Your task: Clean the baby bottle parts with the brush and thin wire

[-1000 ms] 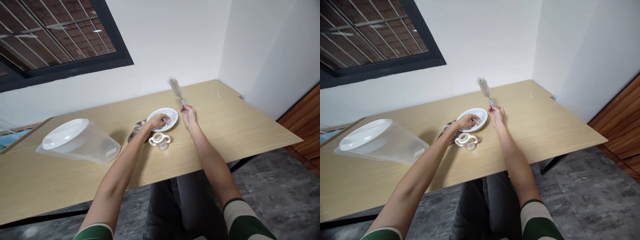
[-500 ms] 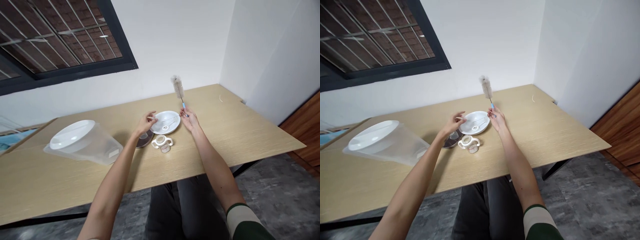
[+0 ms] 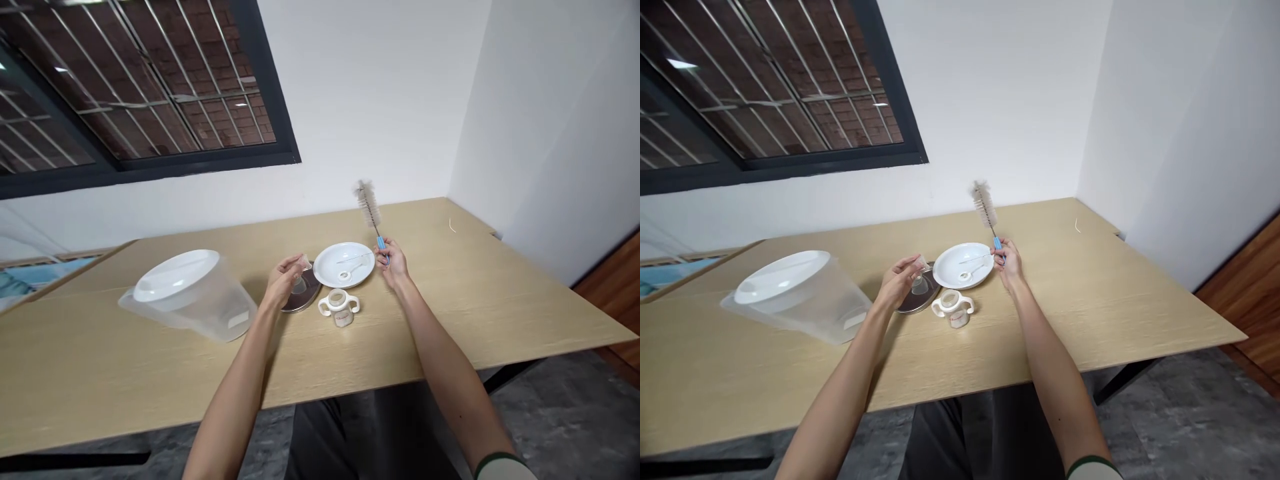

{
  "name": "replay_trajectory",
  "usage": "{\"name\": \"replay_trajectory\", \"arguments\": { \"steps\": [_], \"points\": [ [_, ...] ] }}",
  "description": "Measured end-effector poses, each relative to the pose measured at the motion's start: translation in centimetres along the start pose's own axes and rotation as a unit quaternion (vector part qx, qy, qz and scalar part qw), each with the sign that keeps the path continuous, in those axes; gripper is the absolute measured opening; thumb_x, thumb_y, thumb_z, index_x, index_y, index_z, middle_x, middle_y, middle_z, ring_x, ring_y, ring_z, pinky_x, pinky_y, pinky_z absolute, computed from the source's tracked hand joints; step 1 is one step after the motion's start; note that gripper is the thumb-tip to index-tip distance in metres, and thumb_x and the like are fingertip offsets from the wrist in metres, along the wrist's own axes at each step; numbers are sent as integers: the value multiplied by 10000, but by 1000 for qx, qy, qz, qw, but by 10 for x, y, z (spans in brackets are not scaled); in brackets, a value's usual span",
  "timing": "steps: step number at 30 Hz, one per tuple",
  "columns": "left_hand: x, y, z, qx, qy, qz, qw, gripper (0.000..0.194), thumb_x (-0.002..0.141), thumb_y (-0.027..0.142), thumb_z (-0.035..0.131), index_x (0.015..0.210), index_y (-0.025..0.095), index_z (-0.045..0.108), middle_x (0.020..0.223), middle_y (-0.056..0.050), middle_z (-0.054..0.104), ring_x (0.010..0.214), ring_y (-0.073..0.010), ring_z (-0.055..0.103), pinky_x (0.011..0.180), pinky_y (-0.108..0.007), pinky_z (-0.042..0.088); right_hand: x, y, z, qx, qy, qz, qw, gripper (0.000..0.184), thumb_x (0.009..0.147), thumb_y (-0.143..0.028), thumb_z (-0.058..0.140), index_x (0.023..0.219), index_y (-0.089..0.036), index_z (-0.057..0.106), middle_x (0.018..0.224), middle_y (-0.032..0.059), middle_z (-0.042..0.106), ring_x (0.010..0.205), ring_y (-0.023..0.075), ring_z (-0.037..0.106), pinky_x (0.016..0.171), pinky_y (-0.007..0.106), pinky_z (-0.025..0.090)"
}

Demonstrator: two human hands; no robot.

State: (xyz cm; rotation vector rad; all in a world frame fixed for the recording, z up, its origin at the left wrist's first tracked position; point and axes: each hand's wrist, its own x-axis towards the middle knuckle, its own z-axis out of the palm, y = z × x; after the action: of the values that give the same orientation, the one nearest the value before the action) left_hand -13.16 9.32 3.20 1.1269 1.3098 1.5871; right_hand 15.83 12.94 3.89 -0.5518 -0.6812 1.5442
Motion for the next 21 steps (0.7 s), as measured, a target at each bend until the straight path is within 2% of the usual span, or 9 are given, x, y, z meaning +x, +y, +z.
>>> {"name": "replay_trajectory", "arguments": {
  "steps": [3,7,10,15,18,21],
  "points": [
    [-2,2,-3,-64,15,-14,998,507,531,363,922,943,157,708,877,-61,749,781,-143,699,687,-228,534,-1,-1,1,-24,-7,6,1000,224,747,-312,599,935,-193,577,592,-85,506,390,27,232,349,139,121],
    [-5,2,-6,-106,15,-8,994,606,476,288,952,1012,159,700,897,-46,750,767,-122,696,697,-207,527,-3,3,2,-120,-10,-41,992,466,787,-589,670,959,-156,674,573,-85,428,413,26,225,372,180,126],
    [-6,1,-7,-79,1,6,997,684,510,319,950,1125,155,699,968,-72,757,822,-142,711,739,-223,528,-3,10,1,-216,-7,-87,972,591,766,-721,651,932,-156,701,569,-75,400,448,51,287,404,210,193],
    [-7,-5,-10,-55,7,37,998,670,495,319,966,1074,140,681,1034,-122,761,908,-202,730,816,-290,542,0,18,-1,-344,-16,-181,921,578,789,-735,605,900,-173,682,630,-11,546,580,125,472,498,246,340],
    [-6,-8,-12,-51,9,48,998,613,488,322,969,990,146,665,957,-110,773,838,-201,734,753,-286,545,0,21,-3,-369,-56,-167,913,534,796,-704,623,934,-188,652,710,12,620,584,128,490,522,254,370],
    [-5,-10,-13,-24,19,57,998,554,504,371,959,926,141,683,885,-101,774,794,-201,730,716,-279,538,-2,23,-3,-381,-95,-153,907,501,817,-671,626,972,-194,609,727,-1,634,568,116,487,547,252,387]
  ]
}}
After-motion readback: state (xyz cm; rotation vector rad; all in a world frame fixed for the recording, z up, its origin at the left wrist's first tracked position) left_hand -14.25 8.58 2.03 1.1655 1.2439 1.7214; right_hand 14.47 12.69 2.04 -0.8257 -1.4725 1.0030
